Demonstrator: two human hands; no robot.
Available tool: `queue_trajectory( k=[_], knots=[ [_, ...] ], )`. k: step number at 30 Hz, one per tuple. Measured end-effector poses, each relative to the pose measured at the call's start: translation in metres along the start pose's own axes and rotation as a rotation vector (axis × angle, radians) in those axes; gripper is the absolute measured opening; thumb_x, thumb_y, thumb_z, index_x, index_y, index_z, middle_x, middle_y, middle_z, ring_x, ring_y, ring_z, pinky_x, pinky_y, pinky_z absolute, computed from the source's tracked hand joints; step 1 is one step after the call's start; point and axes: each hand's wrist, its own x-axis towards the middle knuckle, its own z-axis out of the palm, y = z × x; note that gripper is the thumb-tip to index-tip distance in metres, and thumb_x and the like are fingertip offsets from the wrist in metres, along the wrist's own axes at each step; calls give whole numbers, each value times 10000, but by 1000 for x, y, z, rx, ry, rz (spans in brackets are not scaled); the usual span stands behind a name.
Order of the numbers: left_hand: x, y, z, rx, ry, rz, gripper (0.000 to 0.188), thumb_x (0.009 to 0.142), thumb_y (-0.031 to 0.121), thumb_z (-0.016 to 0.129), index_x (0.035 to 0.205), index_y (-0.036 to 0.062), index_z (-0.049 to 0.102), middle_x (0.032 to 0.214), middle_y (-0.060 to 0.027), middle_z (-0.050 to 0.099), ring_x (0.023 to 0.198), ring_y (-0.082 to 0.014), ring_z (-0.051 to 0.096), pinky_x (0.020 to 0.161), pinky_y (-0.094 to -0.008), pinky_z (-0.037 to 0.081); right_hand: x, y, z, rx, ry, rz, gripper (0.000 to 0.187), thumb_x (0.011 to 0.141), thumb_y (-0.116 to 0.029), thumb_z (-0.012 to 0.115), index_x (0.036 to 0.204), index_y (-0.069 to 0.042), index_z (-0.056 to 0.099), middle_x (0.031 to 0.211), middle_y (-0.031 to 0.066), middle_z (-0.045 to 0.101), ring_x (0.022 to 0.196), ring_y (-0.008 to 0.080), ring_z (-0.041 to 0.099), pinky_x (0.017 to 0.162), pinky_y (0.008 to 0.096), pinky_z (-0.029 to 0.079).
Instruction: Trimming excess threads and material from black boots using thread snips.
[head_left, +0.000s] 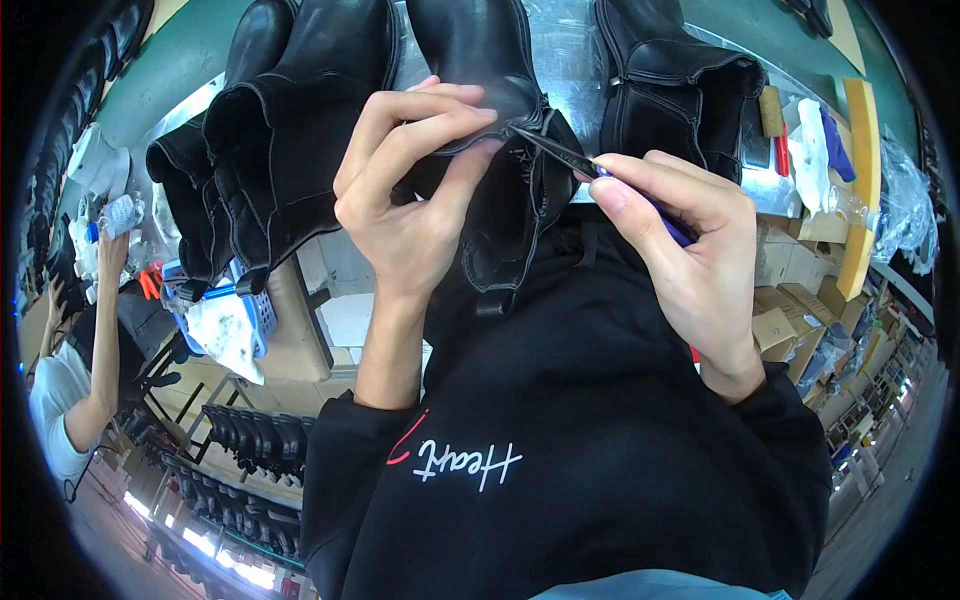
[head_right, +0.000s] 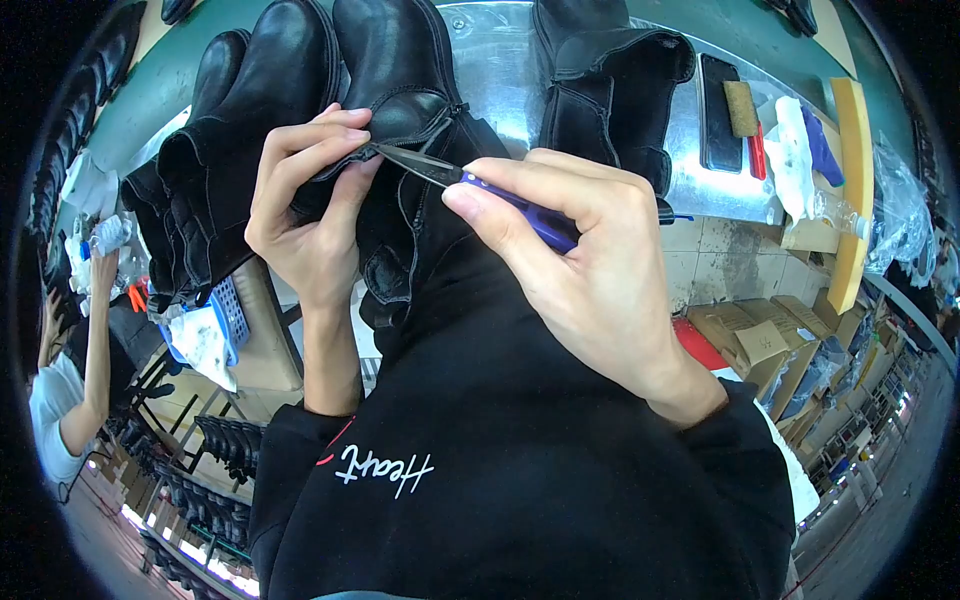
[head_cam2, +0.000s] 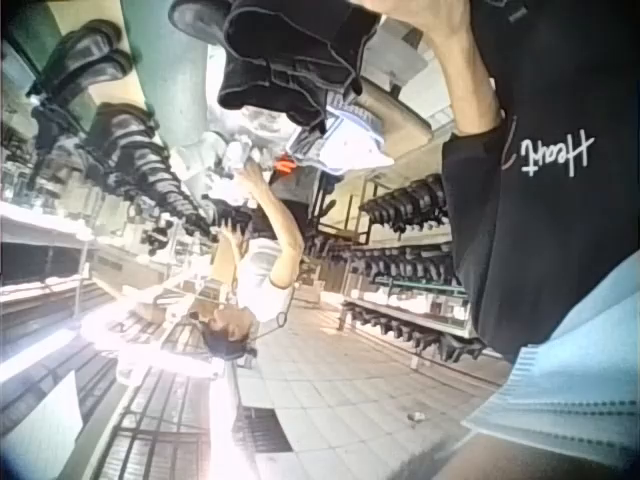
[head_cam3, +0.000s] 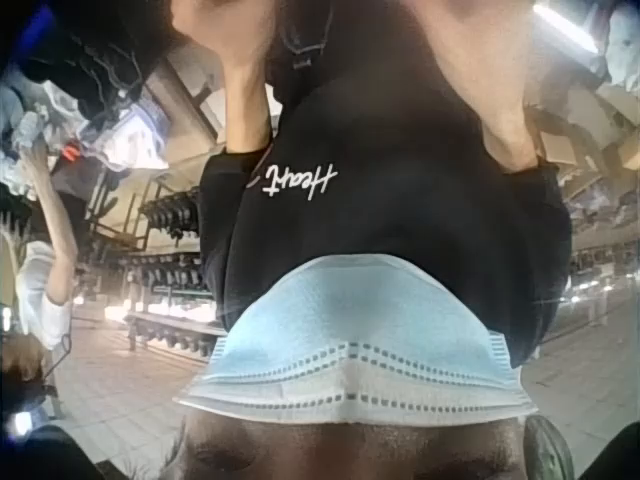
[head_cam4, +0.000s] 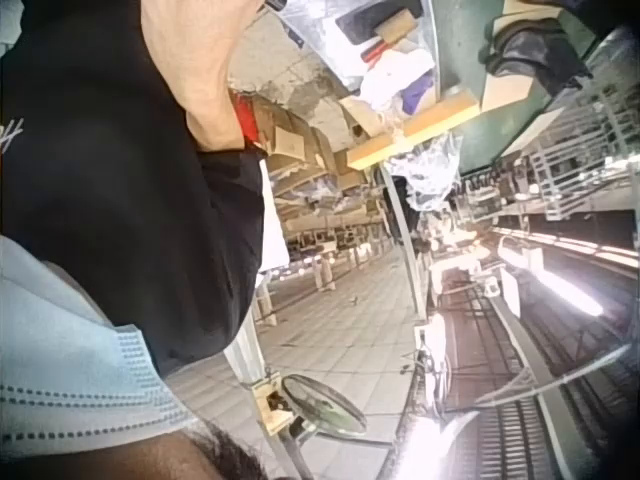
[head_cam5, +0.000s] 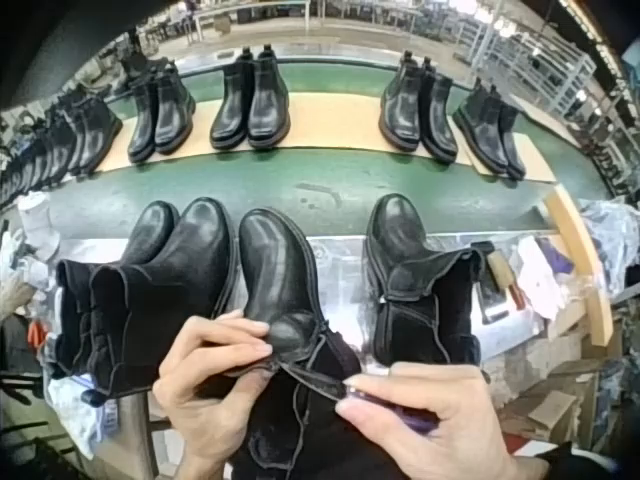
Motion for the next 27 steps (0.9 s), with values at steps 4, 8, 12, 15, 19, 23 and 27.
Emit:
queue_trajectory(
  k=[4,8,12,15,19,23,27],
  knots=[
    [0,0,1,-3,6,-1,297,617,-111,752,884,18,730,878,-88,688,916,-234,684,933,-408,515,0,4,2,28,14,-2,151,880,-33,679,995,62,704,664,0,524,555,29,386,491,213,246],
    [0,0,0,-2,10,3,298,619,-109,753,887,19,732,879,-91,689,917,-234,685,933,-412,518,0,1,4,33,34,13,155,857,-60,713,941,70,703,649,75,607,547,96,512,497,242,349],
    [0,-1,0,1,5,4,295,622,-110,753,887,19,731,881,-96,691,919,-237,685,936,-417,516,0,2,3,92,77,16,160,861,-63,714,949,70,701,656,66,606,558,84,509,500,235,348],
    [-1,0,-2,-1,9,-10,293,623,-111,751,885,17,730,881,-97,691,920,-240,685,940,-421,512,-1,2,5,102,71,27,165,863,-67,713,956,69,700,660,63,604,564,80,510,502,233,348],
    [-2,0,-2,-13,2,-7,294,629,-116,748,890,16,727,891,-100,689,921,-246,685,948,-423,505,-2,0,4,81,22,63,172,868,-78,710,960,68,699,671,65,609,570,81,513,505,235,352],
    [-2,2,0,-40,-2,-22,294,640,-125,741,899,12,722,899,-107,684,933,-253,683,959,-429,497,-5,2,1,91,-30,19,164,874,-24,674,1015,60,687,736,34,591,614,61,495,540,203,349],
    [2,4,3,-11,-53,-37,318,654,-117,733,949,0,712,957,-132,688,967,-261,672,982,-433,481,-11,-4,-10,103,-105,-147,313,858,-153,693,1070,74,654,800,101,619,665,150,565,605,243,421]
  ],
)
